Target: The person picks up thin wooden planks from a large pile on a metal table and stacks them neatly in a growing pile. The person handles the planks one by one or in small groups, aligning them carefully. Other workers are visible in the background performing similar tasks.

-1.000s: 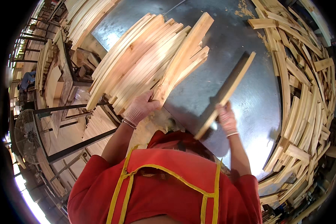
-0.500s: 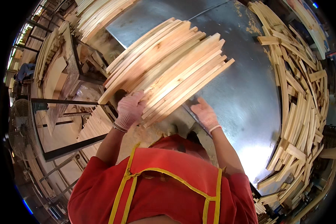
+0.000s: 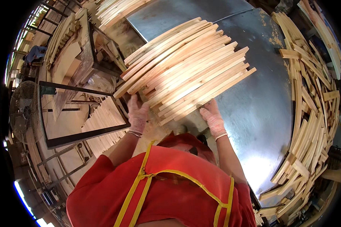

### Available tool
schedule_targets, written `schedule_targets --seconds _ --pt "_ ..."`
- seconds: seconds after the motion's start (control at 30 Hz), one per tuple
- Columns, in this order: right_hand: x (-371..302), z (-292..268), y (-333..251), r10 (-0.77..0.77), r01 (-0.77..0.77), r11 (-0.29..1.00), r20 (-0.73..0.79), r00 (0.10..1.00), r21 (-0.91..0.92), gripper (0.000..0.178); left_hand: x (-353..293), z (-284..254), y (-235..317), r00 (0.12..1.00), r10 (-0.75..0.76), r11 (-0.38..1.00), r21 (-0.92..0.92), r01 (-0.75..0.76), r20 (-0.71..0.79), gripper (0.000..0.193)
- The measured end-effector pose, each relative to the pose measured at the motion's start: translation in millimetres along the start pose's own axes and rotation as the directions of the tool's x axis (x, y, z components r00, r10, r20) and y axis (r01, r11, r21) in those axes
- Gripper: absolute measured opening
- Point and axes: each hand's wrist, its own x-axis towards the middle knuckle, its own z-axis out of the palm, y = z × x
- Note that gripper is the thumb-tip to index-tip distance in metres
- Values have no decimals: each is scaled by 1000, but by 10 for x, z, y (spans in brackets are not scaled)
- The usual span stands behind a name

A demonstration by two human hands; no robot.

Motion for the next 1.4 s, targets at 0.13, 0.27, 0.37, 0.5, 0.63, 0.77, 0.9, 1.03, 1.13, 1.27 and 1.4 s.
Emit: schedule_targets --seconds 0.13,0.27,0.37,0.5,0.63,0.77,0.9,1.03,1.13,1.27,1.4 --pt "40 -127 10 155 -132 978 -139 978 162 90 -47 514 285 836 -462 627 -558 544 296 67" --pt "43 -366 -2 57 5 961 -215 975 277 90 -392 352 352 753 -349 506 -564 653 558 46" --pt "-30 -674 -84 35 62 956 -322 946 287 91 -687 93 425 528 -169 936 -32 350 832 43" --pt "-102 -1220 -208 58 -14 993 -377 924 117 74 -508 286 1001 636 36 999 -31 -19 771 42" --pt "188 -1518 -303 4 -6 1000 -129 992 -19 66 -310 1032 1889 671 147 936 117 -332 727 57" --pt "477 -1606 -309 -1 7 999 -121 993 46 72 -374 1892 2554 652 58 871 281 -403 756 88" --pt "497 -1482 -263 -16 22 1000 -235 972 23 74 -376 1913 2533 650 68 947 155 -280 756 90" --pt "159 -1488 -602 -130 142 990 -323 937 14 76 -519 1631 2822 625 272 911 14 -413 732 81" --pt "-240 -1543 -1191 -476 450 877 -414 776 -166 77 -699 1312 3399 672 516 850 -223 -477 531 83" --pt "-743 -1581 -1988 -694 636 703 -500 518 -317 71 -744 859 4133 550 770 636 -473 -610 325 90" --pt "-890 -1555 -2118 -634 517 765 -593 496 -384 67 -644 836 4192 456 854 502 -624 -598 250 89"
